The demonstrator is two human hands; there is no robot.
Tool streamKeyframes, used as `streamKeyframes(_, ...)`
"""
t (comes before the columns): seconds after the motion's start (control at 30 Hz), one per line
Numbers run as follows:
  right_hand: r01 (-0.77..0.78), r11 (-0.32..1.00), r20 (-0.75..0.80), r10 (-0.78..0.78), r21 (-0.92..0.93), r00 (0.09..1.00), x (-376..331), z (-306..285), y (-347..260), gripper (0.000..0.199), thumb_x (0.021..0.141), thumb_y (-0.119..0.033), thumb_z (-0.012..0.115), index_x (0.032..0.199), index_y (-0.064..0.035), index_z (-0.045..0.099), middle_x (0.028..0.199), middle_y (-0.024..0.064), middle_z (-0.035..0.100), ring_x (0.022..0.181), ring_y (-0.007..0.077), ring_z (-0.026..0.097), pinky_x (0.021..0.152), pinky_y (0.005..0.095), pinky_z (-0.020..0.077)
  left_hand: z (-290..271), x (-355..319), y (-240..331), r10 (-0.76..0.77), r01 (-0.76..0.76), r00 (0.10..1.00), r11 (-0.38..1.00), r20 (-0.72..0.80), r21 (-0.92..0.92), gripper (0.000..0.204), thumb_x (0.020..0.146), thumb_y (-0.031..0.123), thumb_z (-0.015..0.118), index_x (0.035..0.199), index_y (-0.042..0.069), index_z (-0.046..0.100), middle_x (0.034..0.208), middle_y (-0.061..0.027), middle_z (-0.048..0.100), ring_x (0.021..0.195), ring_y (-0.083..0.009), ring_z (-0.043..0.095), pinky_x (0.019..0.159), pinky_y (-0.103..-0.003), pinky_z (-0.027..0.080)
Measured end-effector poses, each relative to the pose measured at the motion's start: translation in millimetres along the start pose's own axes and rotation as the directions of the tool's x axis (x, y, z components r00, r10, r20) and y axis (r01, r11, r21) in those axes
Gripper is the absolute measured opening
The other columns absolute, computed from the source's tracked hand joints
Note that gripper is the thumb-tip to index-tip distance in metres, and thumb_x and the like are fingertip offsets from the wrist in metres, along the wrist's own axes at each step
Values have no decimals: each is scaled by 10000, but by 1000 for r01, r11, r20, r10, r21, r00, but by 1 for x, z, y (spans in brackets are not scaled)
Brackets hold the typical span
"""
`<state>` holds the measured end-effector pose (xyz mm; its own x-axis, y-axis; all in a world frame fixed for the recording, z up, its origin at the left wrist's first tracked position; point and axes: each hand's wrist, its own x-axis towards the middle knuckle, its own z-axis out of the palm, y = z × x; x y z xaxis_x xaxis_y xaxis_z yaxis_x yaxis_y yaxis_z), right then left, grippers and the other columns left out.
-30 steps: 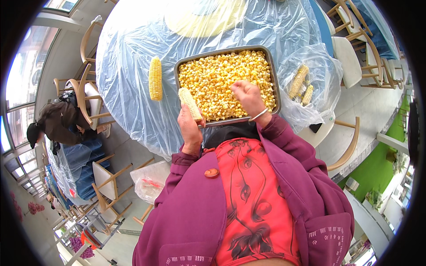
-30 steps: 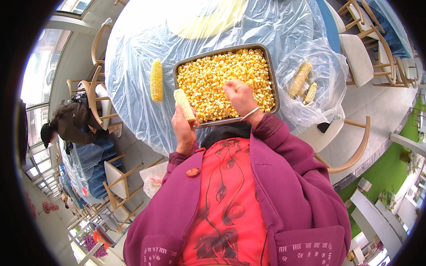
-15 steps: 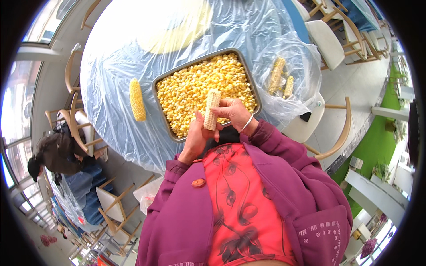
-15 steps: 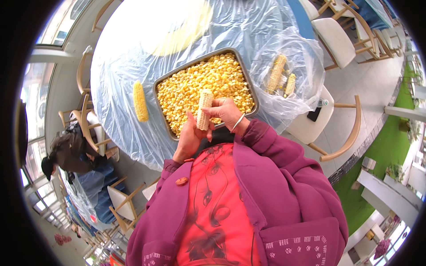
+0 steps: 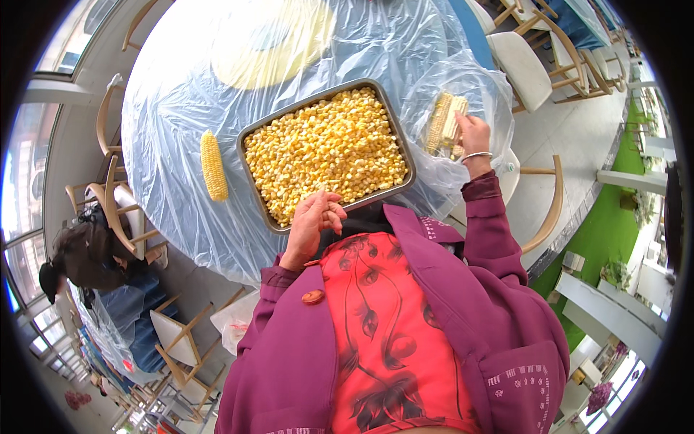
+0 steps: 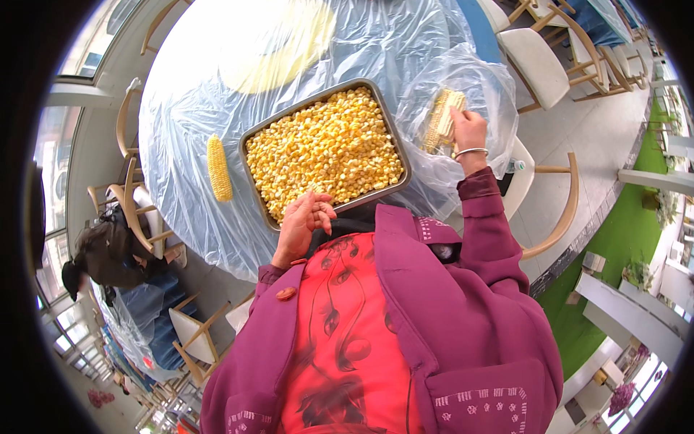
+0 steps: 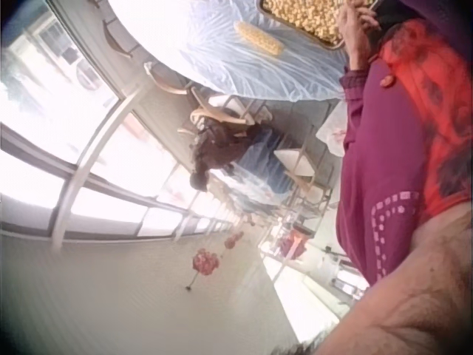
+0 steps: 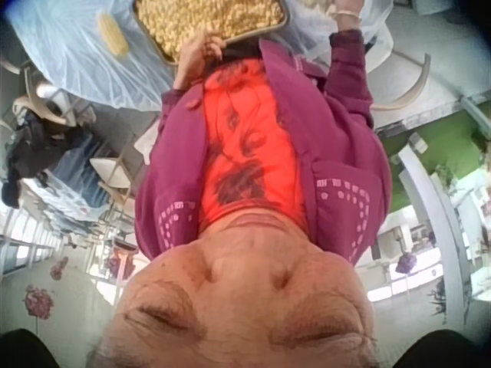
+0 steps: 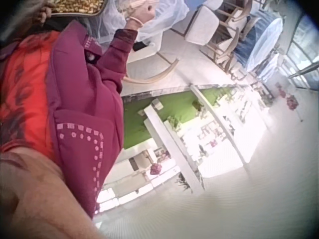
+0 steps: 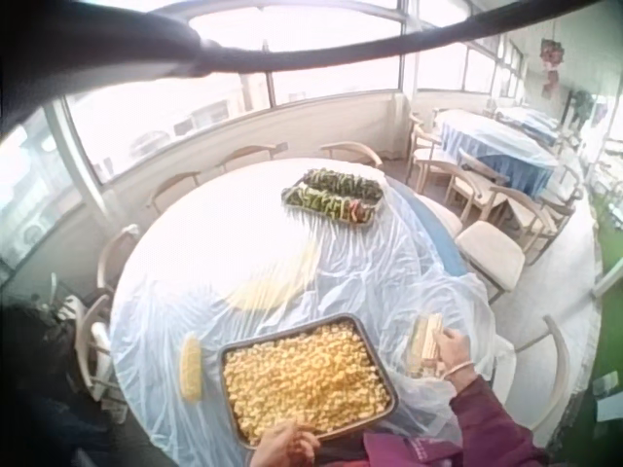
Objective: The person removes corn kernels from a cob by hand, placing the kernels into a metal tray. The person handles multiple corn cobs, shucking each one and adding the kernels to the tray.
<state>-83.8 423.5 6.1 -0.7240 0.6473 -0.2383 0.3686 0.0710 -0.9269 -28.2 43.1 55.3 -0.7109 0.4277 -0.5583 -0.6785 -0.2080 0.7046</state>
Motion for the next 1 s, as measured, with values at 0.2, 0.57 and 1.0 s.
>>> streamKeyframes(0.2,508,827,-124,-546,-241,829,-14,16,7,146,787,-24,519,809,33,651,722,97,657,662,149,603,646,282,482,3,-2,2,-63,63,998,998,-28,8,426,993,364,402,1016,-32,558,761,-99,625,562,-120,593,519,-232,485)
streamKeyframes(0.57,583,813,-206,-568,12,797,-96,22,-108,250,946,-114,491,1083,59,608,1091,119,608,1018,166,559,880,277,443,126,93,44,-34,100,971,956,235,-276,399,984,247,409,1249,-48,453,1066,-144,619,901,-232,626,780,-331,505)
streamKeyframes(1.0,215,975,122,-221,62,968,-82,-12,-41,267,915,-73,509,1142,57,564,1073,114,617,965,200,616,818,306,498,215,64,74,802,-757,532,306,272,577,595,839,217,601,1377,91,382,1446,-212,297,1344,-334,306,1099,-447,216)
